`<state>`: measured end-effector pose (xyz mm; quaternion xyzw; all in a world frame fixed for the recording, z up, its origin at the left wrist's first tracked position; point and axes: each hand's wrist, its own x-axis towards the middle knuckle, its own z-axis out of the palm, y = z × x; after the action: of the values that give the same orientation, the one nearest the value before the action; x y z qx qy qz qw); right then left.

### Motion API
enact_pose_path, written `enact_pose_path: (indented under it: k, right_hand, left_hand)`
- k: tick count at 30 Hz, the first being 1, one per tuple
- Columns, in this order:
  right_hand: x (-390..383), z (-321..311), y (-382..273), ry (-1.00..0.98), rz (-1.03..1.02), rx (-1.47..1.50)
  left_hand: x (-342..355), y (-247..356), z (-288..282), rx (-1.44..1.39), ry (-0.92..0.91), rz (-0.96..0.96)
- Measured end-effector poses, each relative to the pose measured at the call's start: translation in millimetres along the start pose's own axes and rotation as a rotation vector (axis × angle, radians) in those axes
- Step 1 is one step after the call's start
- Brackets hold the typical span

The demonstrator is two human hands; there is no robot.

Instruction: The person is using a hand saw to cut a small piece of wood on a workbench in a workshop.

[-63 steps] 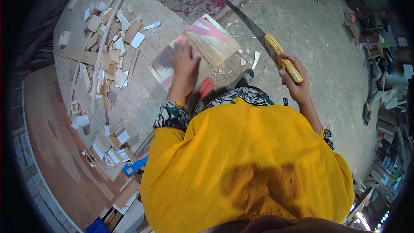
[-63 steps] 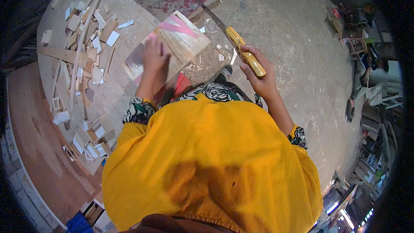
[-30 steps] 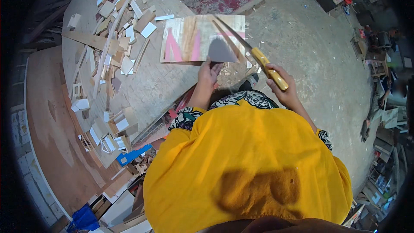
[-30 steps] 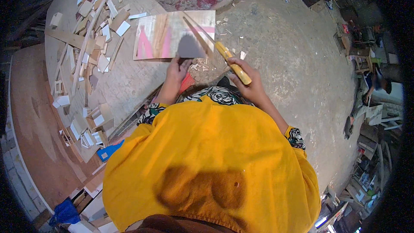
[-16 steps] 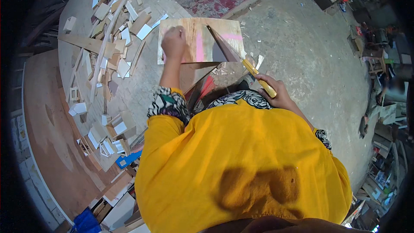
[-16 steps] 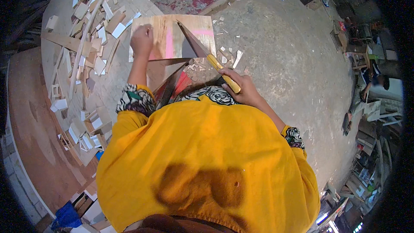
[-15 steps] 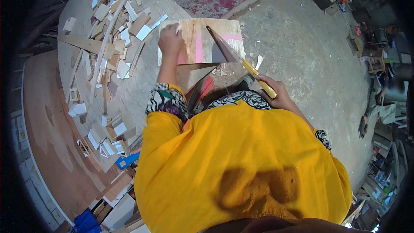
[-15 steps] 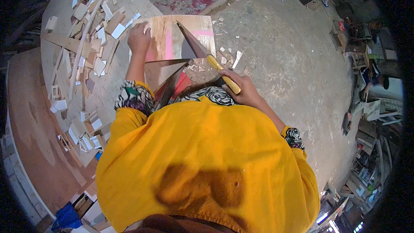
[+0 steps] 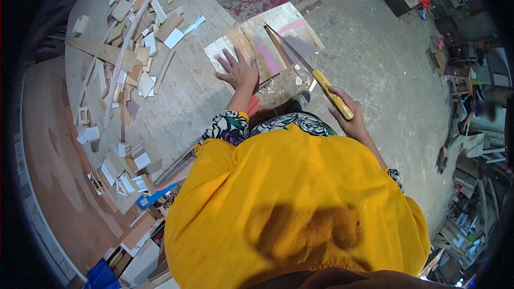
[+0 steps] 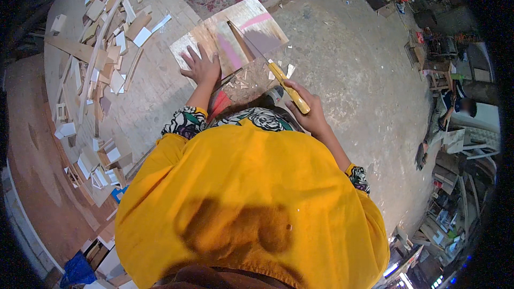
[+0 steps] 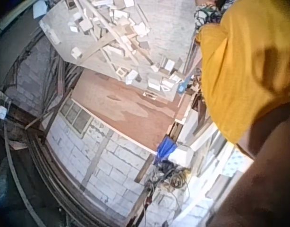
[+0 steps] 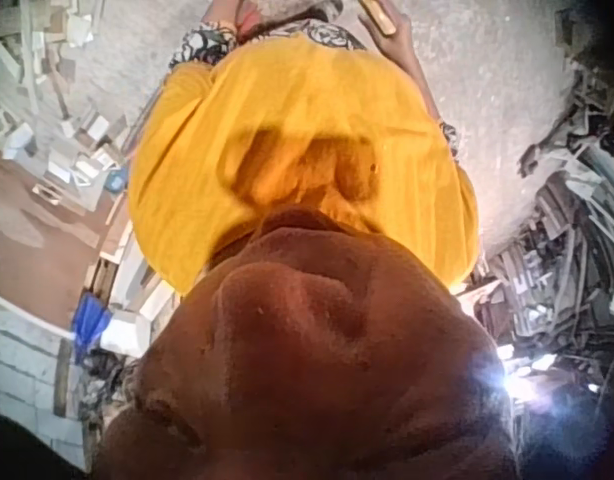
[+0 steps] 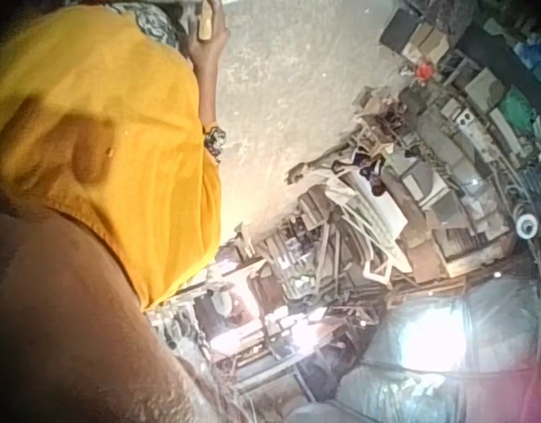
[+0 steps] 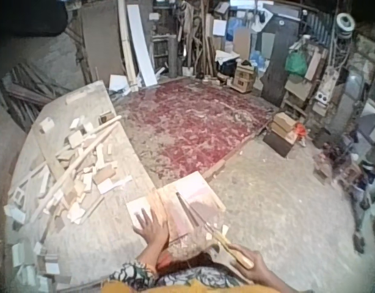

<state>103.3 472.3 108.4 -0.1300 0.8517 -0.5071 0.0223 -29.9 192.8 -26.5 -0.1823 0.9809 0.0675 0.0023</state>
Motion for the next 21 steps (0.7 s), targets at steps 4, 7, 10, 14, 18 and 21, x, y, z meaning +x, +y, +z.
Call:
enact_pose_path:
  k: [4, 7, 10, 14, 18, 21]
  right_hand:
    - [-0.7, -6.1, 2.7, -0.006, -0.043, -0.070]
    - [-0.4, -7.7, -6.0, 0.025, -0.025, -0.097]
    - [-4.1, -5.0, -7.7, 0.020, 0.010, -0.106]
    - [-13.9, -5.7, -13.0, 0.000, 0.067, -0.120]
    - [-17.4, -3.7, -11.5, 0.068, 0.107, -0.044]
    - [-8.5, 3.7, -15.9, 0.098, 0.129, 0.033]
  left_hand:
    - [-7.1, 6.6, -25.0, -0.081, -0.132, 0.125]
    - [-0.6, 6.2, -26.7, -0.042, -0.154, 0.196]
    - [18.7, 1.5, -29.9, -0.029, -0.155, 0.236]
    - [26.4, 5.7, -20.8, -0.004, -0.008, 0.241]
    - [24.1, 10.1, -14.6, -0.006, -0.037, 0.238]
    - [16.7, 21.0, -11.0, -0.035, -0.031, 0.216]
